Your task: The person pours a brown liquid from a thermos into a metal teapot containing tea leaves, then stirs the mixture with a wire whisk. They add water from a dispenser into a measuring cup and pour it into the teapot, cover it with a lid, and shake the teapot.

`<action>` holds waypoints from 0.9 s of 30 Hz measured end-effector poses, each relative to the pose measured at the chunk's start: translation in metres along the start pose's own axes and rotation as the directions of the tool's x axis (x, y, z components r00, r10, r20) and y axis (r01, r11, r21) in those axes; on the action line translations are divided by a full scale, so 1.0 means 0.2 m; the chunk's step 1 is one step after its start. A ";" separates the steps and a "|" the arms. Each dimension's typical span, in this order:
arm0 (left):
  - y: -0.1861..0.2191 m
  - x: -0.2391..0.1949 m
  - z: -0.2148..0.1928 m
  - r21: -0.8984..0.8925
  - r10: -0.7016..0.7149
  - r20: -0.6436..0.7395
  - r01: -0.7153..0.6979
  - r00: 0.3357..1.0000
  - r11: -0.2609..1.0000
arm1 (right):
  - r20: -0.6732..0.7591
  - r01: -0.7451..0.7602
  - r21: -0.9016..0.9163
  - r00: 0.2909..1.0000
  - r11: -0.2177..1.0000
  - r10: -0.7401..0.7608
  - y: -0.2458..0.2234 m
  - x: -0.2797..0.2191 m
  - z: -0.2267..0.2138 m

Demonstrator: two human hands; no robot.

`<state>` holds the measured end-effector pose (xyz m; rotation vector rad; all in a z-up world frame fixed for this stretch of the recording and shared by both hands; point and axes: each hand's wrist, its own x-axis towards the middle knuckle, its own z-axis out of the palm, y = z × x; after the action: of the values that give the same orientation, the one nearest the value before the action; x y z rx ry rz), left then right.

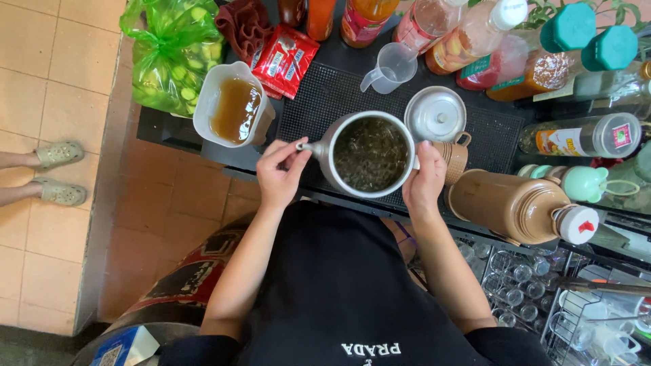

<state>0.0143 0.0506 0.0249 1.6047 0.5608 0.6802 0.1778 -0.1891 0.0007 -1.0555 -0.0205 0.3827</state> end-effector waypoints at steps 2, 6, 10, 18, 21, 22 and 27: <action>-0.01 0.03 0.02 -0.026 -0.011 0.002 0.011 1.000 1.000 | -0.003 0.013 0.004 1.000 1.000 -0.013 0.02 0.01 -0.03; 0.04 0.10 0.02 -0.017 0.009 -0.025 -0.009 1.000 1.000 | 0.036 0.069 0.024 0.997 0.997 -0.070 0.03 0.10 -0.03; 0.10 0.07 -0.06 0.047 0.109 0.008 -0.109 0.994 0.993 | 0.054 0.034 0.019 0.998 0.999 -0.035 -0.01 0.11 0.06; 0.04 0.05 0.02 0.040 0.013 -0.012 -0.013 1.000 0.999 | 0.018 -0.041 -0.001 0.999 0.999 0.041 -0.03 0.06 0.01; -0.04 0.07 0.01 0.057 0.004 -0.025 -0.002 1.000 0.998 | 0.032 -0.023 -0.005 0.999 1.000 0.023 0.01 0.09 0.02; -0.03 0.07 0.00 0.054 0.004 -0.017 -0.003 1.000 0.999 | 0.025 -0.018 -0.005 1.000 1.000 0.018 0.03 0.10 0.00; -0.01 0.01 -0.05 0.125 0.048 -0.053 -0.041 0.997 0.991 | 0.117 0.050 -0.080 0.992 0.996 -0.040 0.10 0.14 -0.05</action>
<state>0.0083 0.0595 0.0236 1.7219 0.6203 0.7375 0.1993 -0.1796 -0.0257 -1.1117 -0.1645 0.4044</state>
